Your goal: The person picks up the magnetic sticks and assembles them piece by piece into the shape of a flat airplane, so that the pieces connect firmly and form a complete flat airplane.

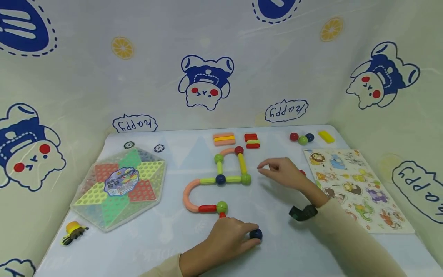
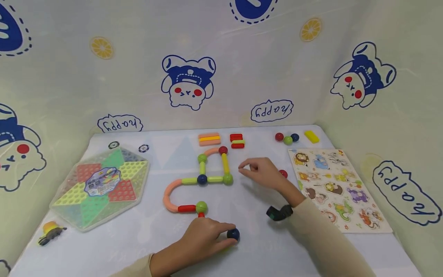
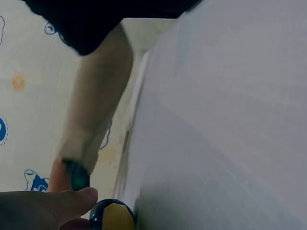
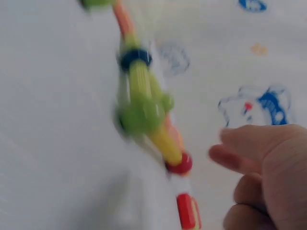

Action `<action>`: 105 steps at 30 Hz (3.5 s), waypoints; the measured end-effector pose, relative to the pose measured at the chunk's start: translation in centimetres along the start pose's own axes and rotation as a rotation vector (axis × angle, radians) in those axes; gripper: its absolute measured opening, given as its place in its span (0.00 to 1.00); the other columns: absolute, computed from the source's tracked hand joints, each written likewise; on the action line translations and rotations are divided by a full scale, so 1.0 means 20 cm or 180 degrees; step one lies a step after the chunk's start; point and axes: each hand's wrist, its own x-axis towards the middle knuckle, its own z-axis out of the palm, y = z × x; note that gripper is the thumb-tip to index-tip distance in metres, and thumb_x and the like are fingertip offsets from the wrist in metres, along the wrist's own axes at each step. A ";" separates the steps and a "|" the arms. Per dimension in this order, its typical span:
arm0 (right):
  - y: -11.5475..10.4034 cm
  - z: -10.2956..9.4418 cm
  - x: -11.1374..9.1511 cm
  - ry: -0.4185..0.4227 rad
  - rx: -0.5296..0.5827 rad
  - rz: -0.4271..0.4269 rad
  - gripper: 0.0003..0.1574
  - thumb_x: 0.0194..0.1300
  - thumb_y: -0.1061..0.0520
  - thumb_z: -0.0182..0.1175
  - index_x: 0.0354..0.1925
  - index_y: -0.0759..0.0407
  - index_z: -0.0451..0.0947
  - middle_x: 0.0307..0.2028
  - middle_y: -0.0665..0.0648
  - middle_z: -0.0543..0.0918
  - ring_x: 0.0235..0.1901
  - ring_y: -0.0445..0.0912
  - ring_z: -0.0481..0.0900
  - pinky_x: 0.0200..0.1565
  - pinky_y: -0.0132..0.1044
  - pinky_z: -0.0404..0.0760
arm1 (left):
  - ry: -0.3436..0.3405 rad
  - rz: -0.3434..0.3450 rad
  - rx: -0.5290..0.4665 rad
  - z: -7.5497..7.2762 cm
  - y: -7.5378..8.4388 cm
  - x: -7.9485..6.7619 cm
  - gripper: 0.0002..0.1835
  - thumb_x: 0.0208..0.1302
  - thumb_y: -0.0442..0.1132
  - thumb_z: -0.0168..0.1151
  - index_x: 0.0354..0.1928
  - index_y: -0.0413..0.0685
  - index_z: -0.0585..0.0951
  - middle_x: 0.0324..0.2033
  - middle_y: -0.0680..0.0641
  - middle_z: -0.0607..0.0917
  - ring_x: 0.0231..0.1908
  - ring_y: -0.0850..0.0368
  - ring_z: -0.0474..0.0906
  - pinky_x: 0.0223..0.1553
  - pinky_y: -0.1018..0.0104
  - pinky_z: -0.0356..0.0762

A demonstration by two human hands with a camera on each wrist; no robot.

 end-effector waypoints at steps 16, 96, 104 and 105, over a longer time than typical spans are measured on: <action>-0.09 0.14 0.84 -0.0480 -0.1105 0.0214 0.17 0.62 0.44 0.61 0.48 0.46 0.81 0.32 0.52 0.76 0.26 0.47 0.72 0.25 0.34 0.70 | -0.0119 -0.0215 -0.0202 0.03 0.01 0.02 0.14 0.59 0.56 0.62 0.41 0.60 0.85 0.26 0.65 0.84 0.23 0.80 0.69 0.21 0.83 0.59; -0.32 0.50 -0.55 0.0976 0.0473 0.1488 0.12 0.54 0.43 0.67 0.24 0.47 0.84 0.07 0.45 0.64 0.09 0.37 0.59 0.14 0.28 0.52 | 0.0784 0.0438 0.0327 0.09 0.01 -0.03 0.18 0.53 0.53 0.68 0.42 0.52 0.83 0.16 0.61 0.78 0.17 0.75 0.70 0.16 0.84 0.55; -0.34 0.48 -0.56 0.0817 0.0812 0.1480 0.15 0.53 0.42 0.67 0.23 0.49 0.84 0.07 0.45 0.66 0.10 0.36 0.62 0.15 0.28 0.56 | 0.0821 0.0594 0.0416 0.09 0.01 -0.04 0.13 0.51 0.52 0.70 0.35 0.56 0.81 0.14 0.63 0.73 0.15 0.75 0.67 0.15 0.83 0.51; -0.34 0.48 -0.56 0.0803 0.0841 0.1446 0.15 0.54 0.42 0.67 0.22 0.49 0.84 0.07 0.45 0.66 0.10 0.36 0.62 0.15 0.28 0.56 | 0.0825 0.0606 0.0433 0.09 0.01 -0.04 0.13 0.51 0.52 0.70 0.34 0.56 0.81 0.13 0.63 0.73 0.15 0.75 0.67 0.15 0.83 0.51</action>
